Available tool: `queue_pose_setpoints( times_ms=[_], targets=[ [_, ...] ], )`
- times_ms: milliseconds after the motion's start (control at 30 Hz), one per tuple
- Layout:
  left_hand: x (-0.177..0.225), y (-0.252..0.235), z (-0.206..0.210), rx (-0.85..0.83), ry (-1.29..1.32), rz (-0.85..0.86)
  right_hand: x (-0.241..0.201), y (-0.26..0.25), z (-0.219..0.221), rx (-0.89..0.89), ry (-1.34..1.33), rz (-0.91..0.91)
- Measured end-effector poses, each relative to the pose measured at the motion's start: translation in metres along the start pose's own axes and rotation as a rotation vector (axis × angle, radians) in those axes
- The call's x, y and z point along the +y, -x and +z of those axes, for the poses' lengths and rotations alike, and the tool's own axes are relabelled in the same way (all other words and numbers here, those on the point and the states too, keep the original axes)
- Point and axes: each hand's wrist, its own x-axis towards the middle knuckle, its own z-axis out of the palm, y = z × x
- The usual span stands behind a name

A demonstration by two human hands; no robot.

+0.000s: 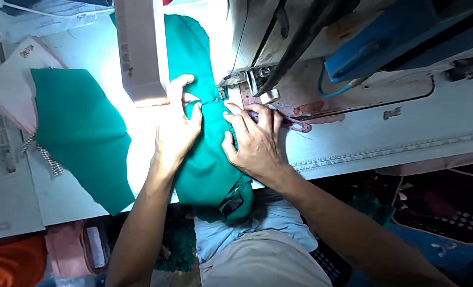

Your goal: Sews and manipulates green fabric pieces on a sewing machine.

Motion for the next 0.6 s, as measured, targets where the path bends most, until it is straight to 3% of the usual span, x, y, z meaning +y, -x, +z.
queue_pose_setpoints(
  times_ms=[100, 267, 600],
  targets=[
    [-0.008, -0.003, 0.001, -0.007, -0.03, 0.19, -0.001, 0.001, -0.001, 0.008, -0.007, 0.001],
    [-0.015, -0.004, -0.007, -0.137, -0.342, 0.594, -0.002, 0.002, -0.002, 0.024, 0.003, 0.007],
    [-0.021, -0.009, -0.013, -0.268, -0.425, 0.662, -0.003, 0.0, -0.005, -0.007, 0.05, -0.019]
  ],
)
